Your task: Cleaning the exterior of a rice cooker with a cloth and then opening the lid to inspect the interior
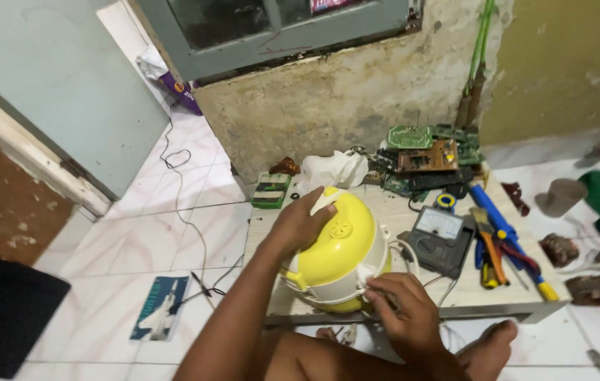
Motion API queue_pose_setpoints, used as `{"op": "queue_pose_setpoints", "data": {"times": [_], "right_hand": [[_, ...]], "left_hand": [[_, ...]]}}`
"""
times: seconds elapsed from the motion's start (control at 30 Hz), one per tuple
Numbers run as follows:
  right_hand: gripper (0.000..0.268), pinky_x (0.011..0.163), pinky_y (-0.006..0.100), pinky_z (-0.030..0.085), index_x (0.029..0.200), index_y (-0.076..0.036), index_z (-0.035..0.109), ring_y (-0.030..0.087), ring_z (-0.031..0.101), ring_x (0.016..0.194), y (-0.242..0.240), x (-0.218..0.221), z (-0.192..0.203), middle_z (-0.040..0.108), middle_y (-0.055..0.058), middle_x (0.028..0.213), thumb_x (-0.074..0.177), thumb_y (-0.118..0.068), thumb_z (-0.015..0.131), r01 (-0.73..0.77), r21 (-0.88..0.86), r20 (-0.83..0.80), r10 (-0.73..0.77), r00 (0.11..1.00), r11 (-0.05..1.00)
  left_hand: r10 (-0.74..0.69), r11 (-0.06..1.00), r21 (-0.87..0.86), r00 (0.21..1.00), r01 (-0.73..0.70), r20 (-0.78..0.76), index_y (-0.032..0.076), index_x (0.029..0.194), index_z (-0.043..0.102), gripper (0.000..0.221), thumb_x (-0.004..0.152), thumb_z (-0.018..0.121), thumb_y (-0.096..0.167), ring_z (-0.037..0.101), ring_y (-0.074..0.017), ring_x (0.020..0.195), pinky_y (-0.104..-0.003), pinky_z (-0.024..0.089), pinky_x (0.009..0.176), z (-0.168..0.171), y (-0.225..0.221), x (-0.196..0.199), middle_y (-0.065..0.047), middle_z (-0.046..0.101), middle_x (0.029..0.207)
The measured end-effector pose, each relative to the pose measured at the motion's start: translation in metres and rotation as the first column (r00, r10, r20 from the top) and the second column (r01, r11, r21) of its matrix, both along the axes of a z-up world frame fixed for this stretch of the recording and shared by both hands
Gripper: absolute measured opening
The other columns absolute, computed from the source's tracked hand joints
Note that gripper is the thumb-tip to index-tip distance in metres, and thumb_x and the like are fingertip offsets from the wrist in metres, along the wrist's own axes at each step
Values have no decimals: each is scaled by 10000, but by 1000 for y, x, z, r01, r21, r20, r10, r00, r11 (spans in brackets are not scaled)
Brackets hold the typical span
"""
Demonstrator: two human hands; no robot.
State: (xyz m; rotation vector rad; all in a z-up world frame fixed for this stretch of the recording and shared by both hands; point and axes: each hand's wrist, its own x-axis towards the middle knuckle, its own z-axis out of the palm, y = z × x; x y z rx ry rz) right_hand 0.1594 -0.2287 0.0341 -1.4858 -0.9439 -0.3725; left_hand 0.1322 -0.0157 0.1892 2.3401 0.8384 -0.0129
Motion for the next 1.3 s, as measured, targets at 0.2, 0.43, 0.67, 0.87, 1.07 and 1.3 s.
{"op": "queue_pose_setpoints", "data": {"times": [0.2,0.43,0.67,0.87,1.07,1.3], "right_hand": [[178,786,360,515,1104,-86,758,270,624,828,29,-8,30,674,90,929,928,-90,732,-63,76,329,35,944,995],[201,831,321,543,1100,-91,794,208,677,938,7,34,12,734,79,999,914,-132,732,91,-90,-40,-95,995,992],[196,694,322,501,1088,-89,773,242,631,806,17,-3,-7,682,116,946,912,-45,700,-12,-82,195,28,980,997],[146,621,321,531,1060,-85,786,195,655,743,6,31,-17,686,92,902,918,-73,753,199,-9,-40,-199,979,980],[96,756,382,536,957,-119,786,270,676,828,12,11,-61,701,78,888,862,-114,778,225,-25,-40,-226,973,974],[124,783,295,543,1013,-86,758,222,685,842,19,-11,-41,696,102,945,906,-36,721,145,119,-15,-144,989,982]], "left_hand": [[-108,987,128,992,99,67,237,1611,345,773,936,445,601,427,-349,1443,-456,375,1105,-30,5,8,-136,435,1593],[-111,983,146,994,109,5,233,1640,270,737,982,420,529,486,-396,1352,-513,442,1008,-31,-29,14,-200,483,1509],[-92,979,182,996,93,-14,214,1644,250,717,1008,386,516,527,-390,1279,-521,465,941,-37,-32,16,-195,531,1425],[-106,980,167,994,106,-12,153,1636,265,703,1029,390,484,526,-402,1328,-571,449,1013,-15,-43,6,-234,541,1422],[-105,978,182,994,105,-10,155,1639,260,699,1031,394,472,517,-403,1342,-567,442,1031,-18,-45,11,-224,542,1430],[-97,966,245,995,88,28,183,1629,284,718,1000,383,515,522,-379,1295,-532,443,968,-41,-34,16,-174,563,1417]]}}
